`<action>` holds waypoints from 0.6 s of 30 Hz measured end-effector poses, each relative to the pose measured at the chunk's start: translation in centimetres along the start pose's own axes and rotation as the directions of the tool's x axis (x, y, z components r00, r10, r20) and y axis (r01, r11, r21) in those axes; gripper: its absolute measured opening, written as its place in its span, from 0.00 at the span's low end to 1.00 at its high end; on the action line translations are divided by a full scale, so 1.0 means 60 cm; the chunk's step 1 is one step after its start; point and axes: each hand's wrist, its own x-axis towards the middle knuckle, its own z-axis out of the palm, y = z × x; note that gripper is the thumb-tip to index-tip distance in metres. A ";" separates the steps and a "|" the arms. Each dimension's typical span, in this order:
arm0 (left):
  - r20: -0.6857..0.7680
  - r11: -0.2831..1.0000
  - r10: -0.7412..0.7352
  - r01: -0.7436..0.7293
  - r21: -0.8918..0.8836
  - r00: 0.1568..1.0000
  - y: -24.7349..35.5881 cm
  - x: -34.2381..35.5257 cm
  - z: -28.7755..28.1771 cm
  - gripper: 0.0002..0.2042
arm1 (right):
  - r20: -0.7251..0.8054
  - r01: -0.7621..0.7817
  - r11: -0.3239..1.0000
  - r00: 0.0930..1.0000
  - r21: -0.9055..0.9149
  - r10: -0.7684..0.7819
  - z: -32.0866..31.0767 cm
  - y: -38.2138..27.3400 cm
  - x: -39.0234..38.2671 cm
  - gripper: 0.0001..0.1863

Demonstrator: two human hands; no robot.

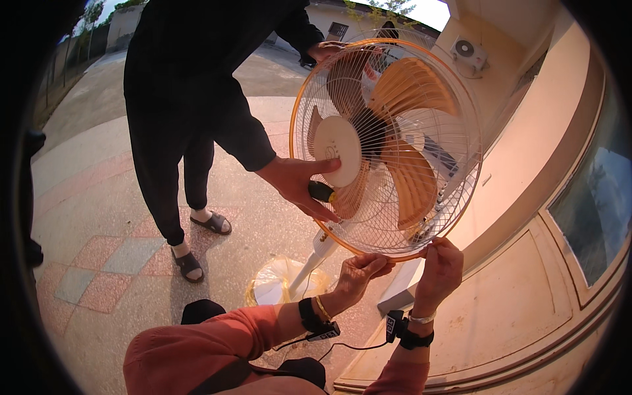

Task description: The person attaches a flexible orange strip to the front grille of a standing fan. Another person holds the fan steady while the camera wearer wraps and secures the strip around the grille edge.

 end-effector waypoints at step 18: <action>0.101 0.999 0.014 -0.017 0.035 0.995 0.023 0.002 0.013 0.09 | -0.020 0.065 0.987 0.997 -0.146 -0.069 -0.015 -0.019 0.012 0.04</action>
